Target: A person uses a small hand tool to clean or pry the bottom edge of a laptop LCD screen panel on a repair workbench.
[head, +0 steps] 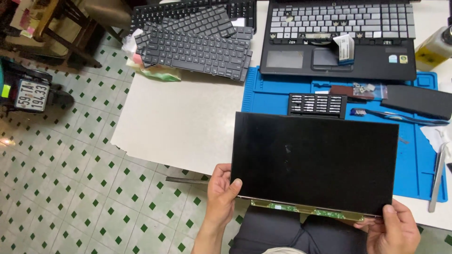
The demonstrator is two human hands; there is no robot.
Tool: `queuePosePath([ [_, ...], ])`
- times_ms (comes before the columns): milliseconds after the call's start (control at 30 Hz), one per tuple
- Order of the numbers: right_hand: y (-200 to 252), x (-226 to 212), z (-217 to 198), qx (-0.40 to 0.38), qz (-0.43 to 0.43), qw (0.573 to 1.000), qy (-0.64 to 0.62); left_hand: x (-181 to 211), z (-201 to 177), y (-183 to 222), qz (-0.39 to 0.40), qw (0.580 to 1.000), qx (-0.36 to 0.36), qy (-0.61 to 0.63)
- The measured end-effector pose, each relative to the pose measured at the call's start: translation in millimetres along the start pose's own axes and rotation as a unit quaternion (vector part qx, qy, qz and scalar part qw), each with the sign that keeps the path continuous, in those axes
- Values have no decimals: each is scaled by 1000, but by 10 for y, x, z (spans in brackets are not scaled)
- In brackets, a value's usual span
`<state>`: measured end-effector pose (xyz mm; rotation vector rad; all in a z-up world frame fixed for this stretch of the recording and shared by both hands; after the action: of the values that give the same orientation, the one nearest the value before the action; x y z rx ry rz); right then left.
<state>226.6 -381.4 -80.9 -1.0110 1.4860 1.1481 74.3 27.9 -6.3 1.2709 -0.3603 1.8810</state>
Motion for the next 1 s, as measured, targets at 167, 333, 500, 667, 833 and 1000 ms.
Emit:
queuePosePath([
  [167,19,105,-77,2,31,999,-26,84,28,45,19,1000,-10,-22],
  [333,139,-205,-17,16,36,999,-2,149,38,101,26,999,-19,-31],
  [500,244,-539,87,-29,11,1000,1,230,7,135,40,999,-21,-30],
  [667,200,-425,-3,-85,27,995,-54,299,-28,171,58,997,-15,-51],
  [833,252,-531,7,-98,60,990,-75,407,-28,195,67,991,-11,-115],
  [1000,312,-556,-28,-107,117,984,-83,564,72,216,91,982,-21,-162],
])
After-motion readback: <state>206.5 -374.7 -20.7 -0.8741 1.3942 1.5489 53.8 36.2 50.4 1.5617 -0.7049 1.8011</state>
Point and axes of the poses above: each hand's wrist, its own y-axis away from the middle knuckle, its own z-axis out of the palm, x = y × z, the point moved 10 cm from there along -y, towards the middle knuckle, and after that the axes turned 1 degree about y, right-handed, at the moved point
